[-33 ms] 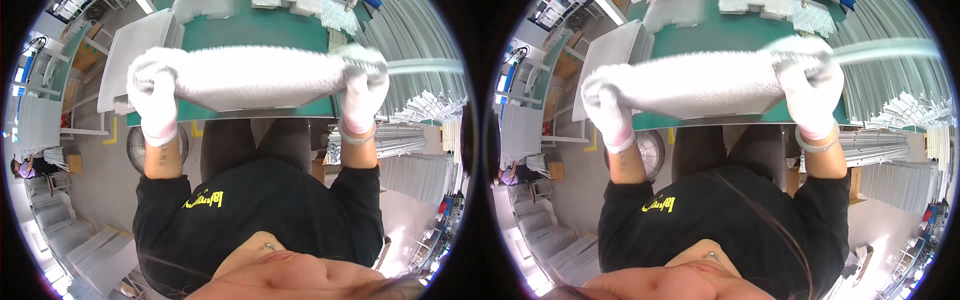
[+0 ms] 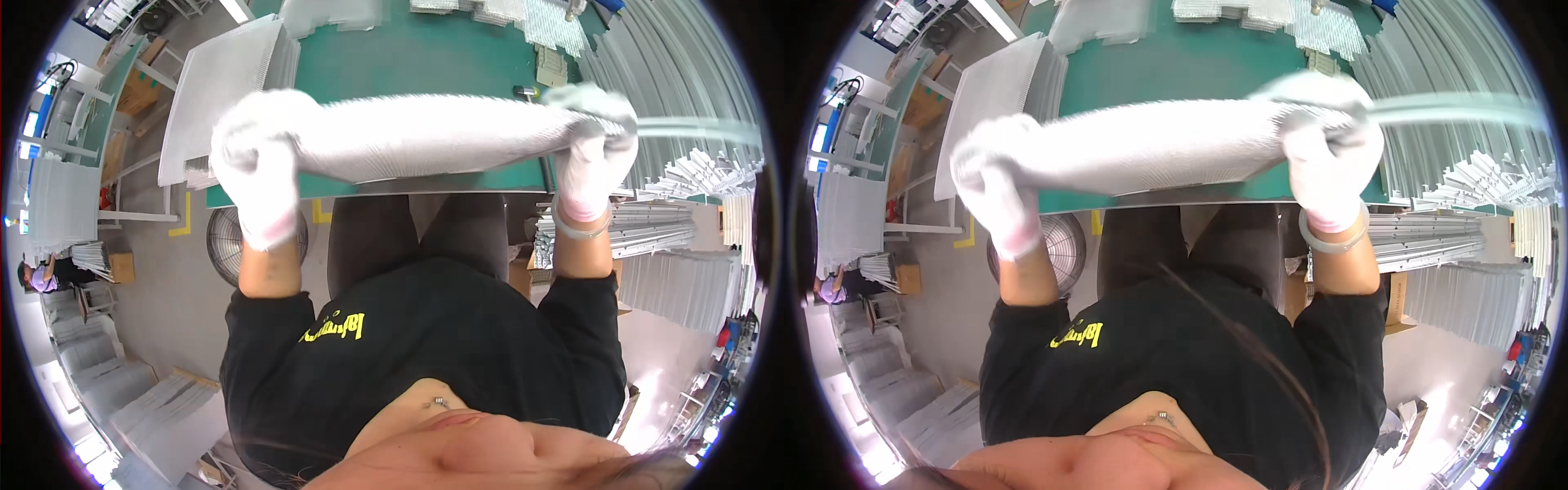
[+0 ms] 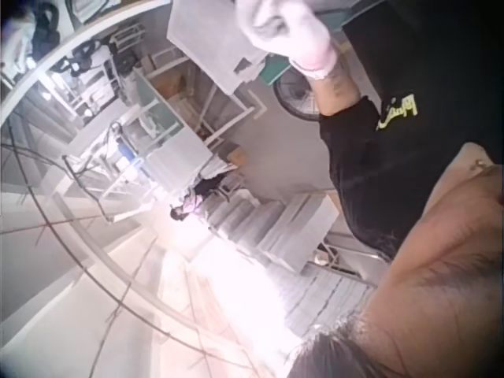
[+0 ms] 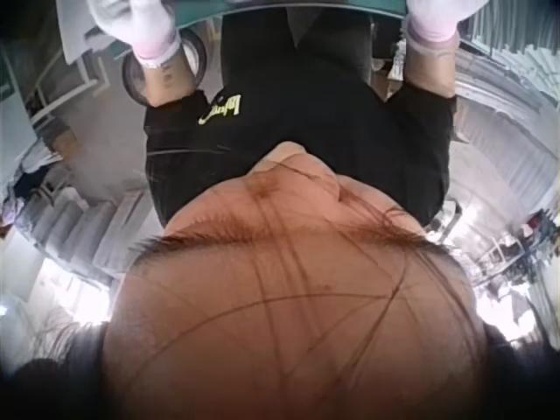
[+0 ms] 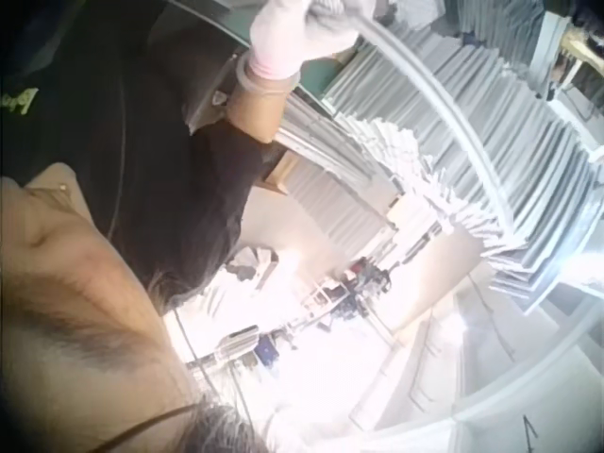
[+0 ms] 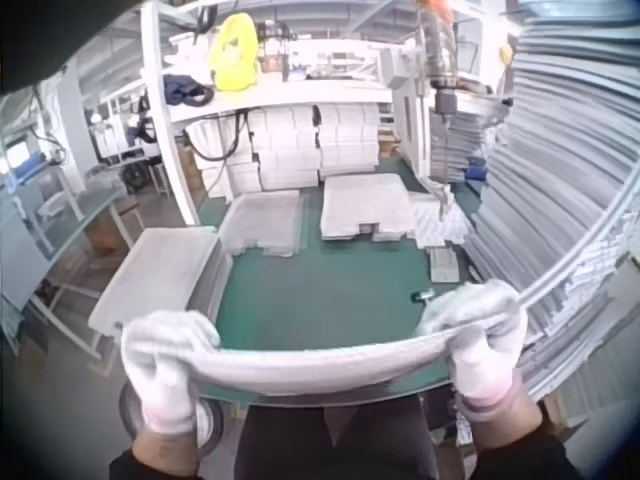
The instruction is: The person assembles mesh panels by placing metal frames over sheets of bubble wrap and securing them with a handheld power tool. They repeat this process multiple times, stacking the finished panels on the table.
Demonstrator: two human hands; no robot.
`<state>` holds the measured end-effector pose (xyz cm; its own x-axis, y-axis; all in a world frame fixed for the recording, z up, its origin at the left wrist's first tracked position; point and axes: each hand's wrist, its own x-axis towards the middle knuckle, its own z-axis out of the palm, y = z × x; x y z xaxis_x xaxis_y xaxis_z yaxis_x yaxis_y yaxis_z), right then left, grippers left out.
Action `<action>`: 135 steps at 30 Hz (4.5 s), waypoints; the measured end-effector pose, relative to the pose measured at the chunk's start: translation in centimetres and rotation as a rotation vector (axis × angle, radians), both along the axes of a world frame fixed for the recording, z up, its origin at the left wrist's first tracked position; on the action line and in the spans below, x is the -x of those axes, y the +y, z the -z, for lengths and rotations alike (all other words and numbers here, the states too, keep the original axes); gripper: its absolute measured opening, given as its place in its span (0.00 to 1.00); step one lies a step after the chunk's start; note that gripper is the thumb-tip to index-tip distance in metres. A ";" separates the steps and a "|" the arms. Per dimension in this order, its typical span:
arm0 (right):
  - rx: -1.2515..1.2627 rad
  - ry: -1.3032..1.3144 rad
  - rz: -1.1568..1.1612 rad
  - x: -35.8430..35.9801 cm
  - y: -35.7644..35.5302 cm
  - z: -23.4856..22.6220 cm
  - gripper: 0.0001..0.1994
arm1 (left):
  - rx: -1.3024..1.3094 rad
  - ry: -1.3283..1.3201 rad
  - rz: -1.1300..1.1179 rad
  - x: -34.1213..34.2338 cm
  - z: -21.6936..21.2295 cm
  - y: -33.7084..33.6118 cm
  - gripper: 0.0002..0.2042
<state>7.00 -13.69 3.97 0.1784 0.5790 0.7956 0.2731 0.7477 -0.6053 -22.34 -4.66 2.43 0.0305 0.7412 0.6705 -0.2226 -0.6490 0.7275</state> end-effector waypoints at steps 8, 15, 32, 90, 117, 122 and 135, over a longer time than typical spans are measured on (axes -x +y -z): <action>-0.142 -0.313 -0.457 -2.6 -7.4 3.6 0.11 | -0.411 0.256 1.629 0.0 4.2 -1.1 0.28; -0.261 -0.183 -0.364 -0.9 -10.3 7.2 0.12 | 0.004 1.340 0.960 -2.7 12.8 2.0 0.43; -0.192 -0.358 -0.519 -3.0 -11.8 7.1 0.20 | -0.225 1.336 1.064 -9.3 13.6 4.6 0.25; -0.099 -0.241 -0.268 -1.3 -11.7 6.2 0.11 | -0.276 1.582 1.009 -22.8 12.6 6.9 0.10; -0.148 -0.174 -0.244 -0.3 -11.8 6.1 0.11 | -0.158 1.608 1.256 -19.1 12.2 8.7 0.20; -0.158 -0.189 -0.251 -0.4 -11.9 6.6 0.11 | -0.076 1.568 1.212 -17.1 12.1 8.6 0.19; -0.136 -0.193 -0.316 -1.2 -11.7 6.6 0.10 | -0.075 1.597 1.170 -15.1 10.8 8.9 0.18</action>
<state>8.17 -25.42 -2.66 -0.1527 0.4679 0.8705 0.1155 0.8832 -0.4545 -7.26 4.26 -8.34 0.8954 -0.1072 -0.4321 0.2243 -0.7298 0.6459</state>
